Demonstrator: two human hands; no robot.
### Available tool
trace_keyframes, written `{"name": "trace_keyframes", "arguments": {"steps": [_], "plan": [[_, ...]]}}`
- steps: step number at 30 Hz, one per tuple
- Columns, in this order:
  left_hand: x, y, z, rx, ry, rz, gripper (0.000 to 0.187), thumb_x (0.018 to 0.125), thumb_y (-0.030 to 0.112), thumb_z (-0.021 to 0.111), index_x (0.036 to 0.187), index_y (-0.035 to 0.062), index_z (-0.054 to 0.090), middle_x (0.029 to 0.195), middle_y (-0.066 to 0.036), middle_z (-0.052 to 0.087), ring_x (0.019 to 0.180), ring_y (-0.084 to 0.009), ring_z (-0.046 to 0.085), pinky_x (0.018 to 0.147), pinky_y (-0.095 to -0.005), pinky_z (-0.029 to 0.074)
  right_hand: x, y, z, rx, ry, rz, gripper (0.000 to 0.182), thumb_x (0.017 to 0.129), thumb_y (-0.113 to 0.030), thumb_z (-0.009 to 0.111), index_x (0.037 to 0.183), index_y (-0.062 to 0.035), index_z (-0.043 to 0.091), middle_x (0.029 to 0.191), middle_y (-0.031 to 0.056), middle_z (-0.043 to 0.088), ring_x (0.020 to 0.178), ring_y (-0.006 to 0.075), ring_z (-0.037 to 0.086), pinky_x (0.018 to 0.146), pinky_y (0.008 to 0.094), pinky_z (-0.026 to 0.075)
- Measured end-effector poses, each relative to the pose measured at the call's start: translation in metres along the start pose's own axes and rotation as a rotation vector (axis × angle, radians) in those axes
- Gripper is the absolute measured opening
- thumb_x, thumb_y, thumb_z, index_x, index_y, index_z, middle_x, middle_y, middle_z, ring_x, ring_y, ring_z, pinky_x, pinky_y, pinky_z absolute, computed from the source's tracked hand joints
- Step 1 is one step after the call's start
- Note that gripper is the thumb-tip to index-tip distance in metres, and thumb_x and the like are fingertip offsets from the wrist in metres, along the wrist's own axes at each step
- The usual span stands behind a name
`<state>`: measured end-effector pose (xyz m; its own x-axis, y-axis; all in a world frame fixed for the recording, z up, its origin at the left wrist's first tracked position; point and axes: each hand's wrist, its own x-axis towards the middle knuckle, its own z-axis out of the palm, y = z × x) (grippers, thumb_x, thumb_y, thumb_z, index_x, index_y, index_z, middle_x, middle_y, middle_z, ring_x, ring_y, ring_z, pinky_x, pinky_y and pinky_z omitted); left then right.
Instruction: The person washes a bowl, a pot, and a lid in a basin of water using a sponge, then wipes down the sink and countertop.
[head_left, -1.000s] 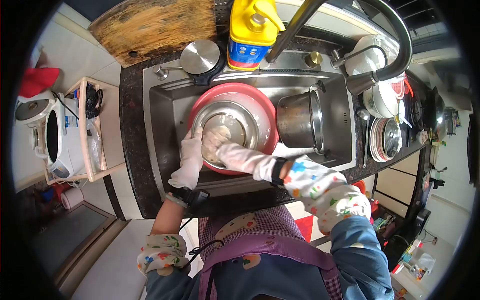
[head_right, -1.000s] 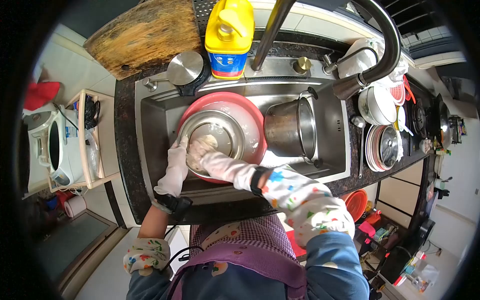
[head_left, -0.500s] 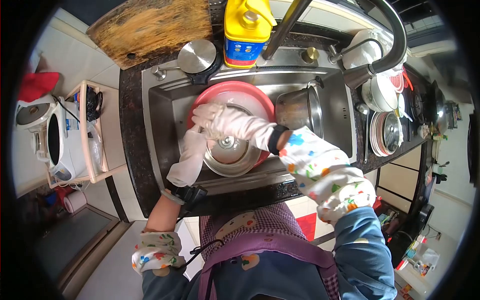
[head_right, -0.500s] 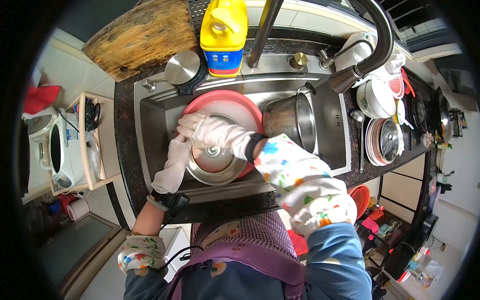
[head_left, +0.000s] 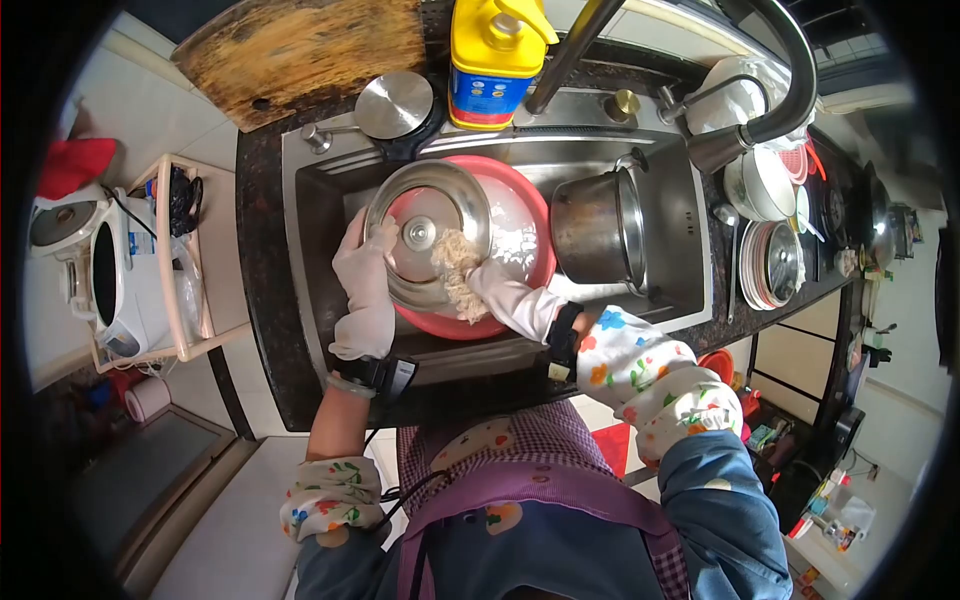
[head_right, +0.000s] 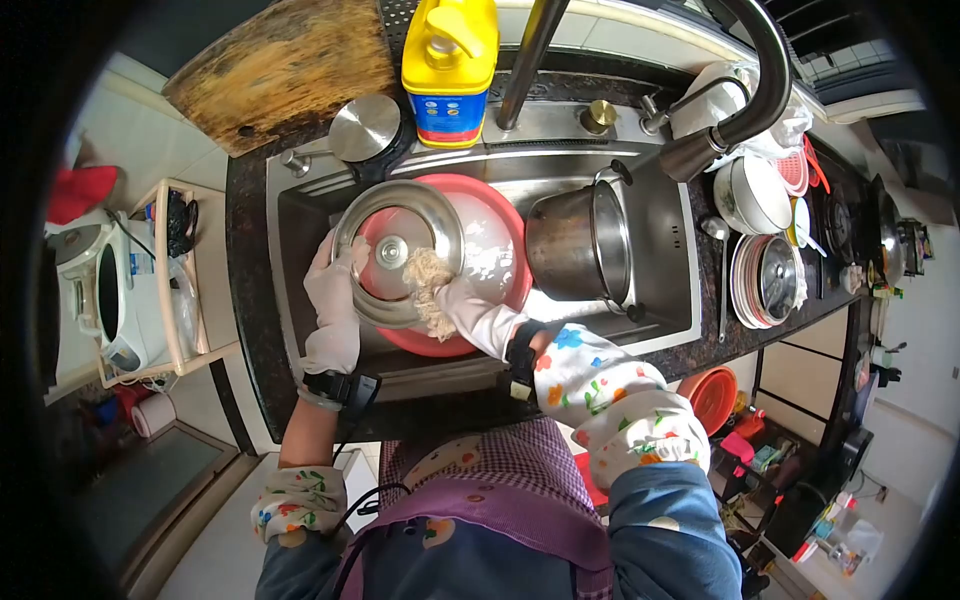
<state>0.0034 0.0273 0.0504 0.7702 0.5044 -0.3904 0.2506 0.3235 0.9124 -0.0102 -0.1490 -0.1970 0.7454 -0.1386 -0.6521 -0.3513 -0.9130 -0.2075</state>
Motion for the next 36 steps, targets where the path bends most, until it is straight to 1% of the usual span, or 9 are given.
{"name": "trace_keyframes", "arguments": {"steps": [1, 5, 8, 10, 16, 18, 23, 28, 36], "plan": [[0.001, -0.008, -0.005, -0.042, 0.005, 0.002, 0.031, 0.083, -0.001, 0.059, 0.114, -0.0025, 0.058, 0.088, -0.007, 0.064, 0.077, -0.0110, 0.060, 0.071, -0.0217, 0.050, -0.046, 0.076, -0.058, 0.001, -0.002, 0.001, 0.046, 0.085, -0.041, 0.053, 0.105, -0.0003, 0.060, 0.092, 0.0177, 0.065, 0.090, 0.0291, 0.063, 0.070, 0.0427, 0.050], [-0.009, -0.015, -0.003, -0.117, 0.011, -0.066, 0.032, 0.084, 0.002, 0.058, 0.116, -0.0011, 0.056, 0.096, -0.009, 0.063, 0.089, -0.0143, 0.061, 0.082, -0.0265, 0.051, -0.079, -0.043, -0.172, -0.080, -0.142, -0.383, 0.035, 0.087, -0.032, 0.051, 0.104, -0.0034, 0.061, 0.084, 0.0217, 0.063, 0.080, 0.0385, 0.062, 0.073, 0.0451, 0.048], [-0.017, -0.019, 0.005, -0.156, -0.064, -0.106, 0.037, 0.085, 0.003, 0.058, 0.122, -0.0003, 0.051, 0.106, -0.012, 0.060, 0.094, -0.0175, 0.060, 0.085, -0.0297, 0.052, -0.069, -0.055, -0.173, 0.046, 0.069, -0.501, 0.033, 0.086, -0.028, 0.054, 0.111, -0.0054, 0.057, 0.092, 0.0232, 0.061, 0.086, 0.0386, 0.059, 0.078, 0.0445, 0.047], [-0.019, -0.024, 0.008, -0.170, -0.123, -0.152, 0.043, 0.086, 0.006, 0.058, 0.127, 0.0025, 0.046, 0.112, -0.011, 0.057, 0.098, -0.0187, 0.058, 0.088, -0.0321, 0.050, -0.074, -0.069, -0.157, 0.311, 0.699, -0.759, 0.029, 0.085, -0.017, 0.052, 0.113, -0.0074, 0.054, 0.100, 0.0197, 0.060, 0.091, 0.0400, 0.057, 0.077, 0.0435, 0.047], [0.009, -0.047, 0.012, 0.269, -0.143, 0.058, 0.037, 0.092, 0.007, 0.049, 0.129, 0.0032, 0.045, 0.113, -0.009, 0.059, 0.099, -0.0189, 0.059, 0.084, -0.0289, 0.048, -0.107, -0.090, -0.084, 0.842, 0.243, -1.023, 0.035, 0.080, -0.001, 0.050, 0.115, -0.0027, 0.048, 0.106, 0.0201, 0.054, 0.098, 0.0370, 0.053, 0.084, 0.0407, 0.043], [0.013, -0.044, 0.013, 0.085, -0.151, -0.058, 0.036, 0.093, 0.007, 0.048, 0.129, 0.0026, 0.045, 0.110, -0.010, 0.060, 0.094, -0.0164, 0.059, 0.080, -0.0259, 0.049, -0.140, -0.073, -0.120, 0.505, 0.137, -1.119, 0.037, 0.082, -0.006, 0.055, 0.118, -0.0118, 0.052, 0.114, 0.0121, 0.056, 0.107, 0.0280, 0.053, 0.097, 0.0357, 0.038], [0.054, -0.089, 0.005, 0.144, -0.169, -0.132, 0.042, 0.088, 0.014, 0.056, 0.128, 0.0052, 0.047, 0.101, -0.013, 0.063, 0.086, -0.0174, 0.062, 0.073, -0.0274, 0.049, -0.095, -0.010, -0.142, -0.081, -0.212, -1.010, 0.025, 0.076, -0.005, 0.054, 0.101, -0.0044, 0.056, 0.091, 0.0169, 0.060, 0.084, 0.0332, 0.059, 0.074, 0.0389, 0.047], [0.060, -0.096, 0.006, 1.119, -0.041, 0.522, 0.037, 0.086, 0.021, 0.055, 0.119, 0.0027, 0.055, 0.096, -0.024, 0.061, 0.084, -0.0319, 0.063, 0.074, -0.0386, 0.050, -0.091, 0.006, -0.200, -0.409, -0.248, -0.519, 0.015, 0.071, -0.008, 0.059, 0.085, -0.0057, 0.064, 0.079, 0.0193, 0.063, 0.079, 0.0355, 0.062, 0.068, 0.0409, 0.048], [0.066, -0.096, 0.010, 1.648, -0.575, -0.006, 0.042, 0.086, 0.041, 0.048, 0.097, 0.0022, 0.058, 0.079, -0.017, 0.065, 0.083, -0.0352, 0.062, 0.075, -0.0398, 0.050, -0.109, 0.006, -0.227, -0.228, -0.304, -0.491, 0.015, 0.074, -0.012, 0.062, 0.088, -0.0066, 0.063, 0.074, 0.0159, 0.063, 0.076, 0.0333, 0.062, 0.068, 0.0400, 0.048]]}}
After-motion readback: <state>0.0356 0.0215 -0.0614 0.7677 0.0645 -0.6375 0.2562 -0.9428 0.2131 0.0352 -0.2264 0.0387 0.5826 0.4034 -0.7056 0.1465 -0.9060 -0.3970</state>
